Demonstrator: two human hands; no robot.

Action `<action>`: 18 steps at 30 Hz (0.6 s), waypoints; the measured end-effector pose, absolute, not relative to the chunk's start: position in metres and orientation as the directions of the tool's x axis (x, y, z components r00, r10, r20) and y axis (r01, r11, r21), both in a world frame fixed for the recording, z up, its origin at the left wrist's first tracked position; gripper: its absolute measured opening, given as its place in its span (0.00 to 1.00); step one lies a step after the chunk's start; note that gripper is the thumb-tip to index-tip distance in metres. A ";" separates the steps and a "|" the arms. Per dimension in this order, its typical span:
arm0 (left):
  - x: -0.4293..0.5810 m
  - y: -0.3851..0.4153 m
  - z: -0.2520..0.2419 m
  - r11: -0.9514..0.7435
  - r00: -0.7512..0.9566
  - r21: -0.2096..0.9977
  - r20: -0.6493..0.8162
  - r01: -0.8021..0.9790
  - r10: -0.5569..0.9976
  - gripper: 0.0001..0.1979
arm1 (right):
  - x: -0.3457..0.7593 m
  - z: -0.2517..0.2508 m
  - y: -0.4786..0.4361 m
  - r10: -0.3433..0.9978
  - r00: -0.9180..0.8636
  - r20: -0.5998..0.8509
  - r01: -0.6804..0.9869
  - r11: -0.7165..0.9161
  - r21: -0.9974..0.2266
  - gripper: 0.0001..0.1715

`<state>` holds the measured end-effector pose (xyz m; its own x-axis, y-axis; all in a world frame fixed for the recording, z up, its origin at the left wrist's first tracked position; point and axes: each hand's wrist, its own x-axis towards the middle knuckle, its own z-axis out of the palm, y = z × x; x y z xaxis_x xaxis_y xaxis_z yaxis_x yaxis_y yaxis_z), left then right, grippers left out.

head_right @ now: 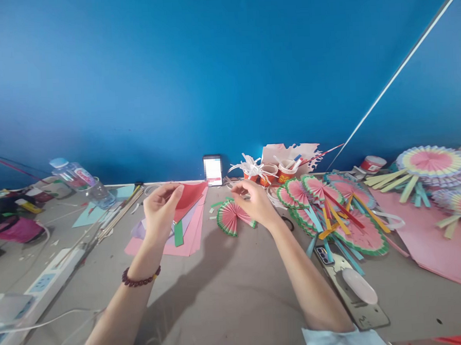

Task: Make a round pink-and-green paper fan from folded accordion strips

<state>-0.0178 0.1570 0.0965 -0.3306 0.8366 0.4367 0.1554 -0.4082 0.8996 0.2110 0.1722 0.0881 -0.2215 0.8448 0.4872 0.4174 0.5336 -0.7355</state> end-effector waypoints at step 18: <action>0.028 0.133 0.087 -0.463 0.021 0.834 0.479 0.301 0.877 0.06 | 0.190 0.096 0.153 0.806 -0.310 0.504 0.316 0.587 -0.745 0.03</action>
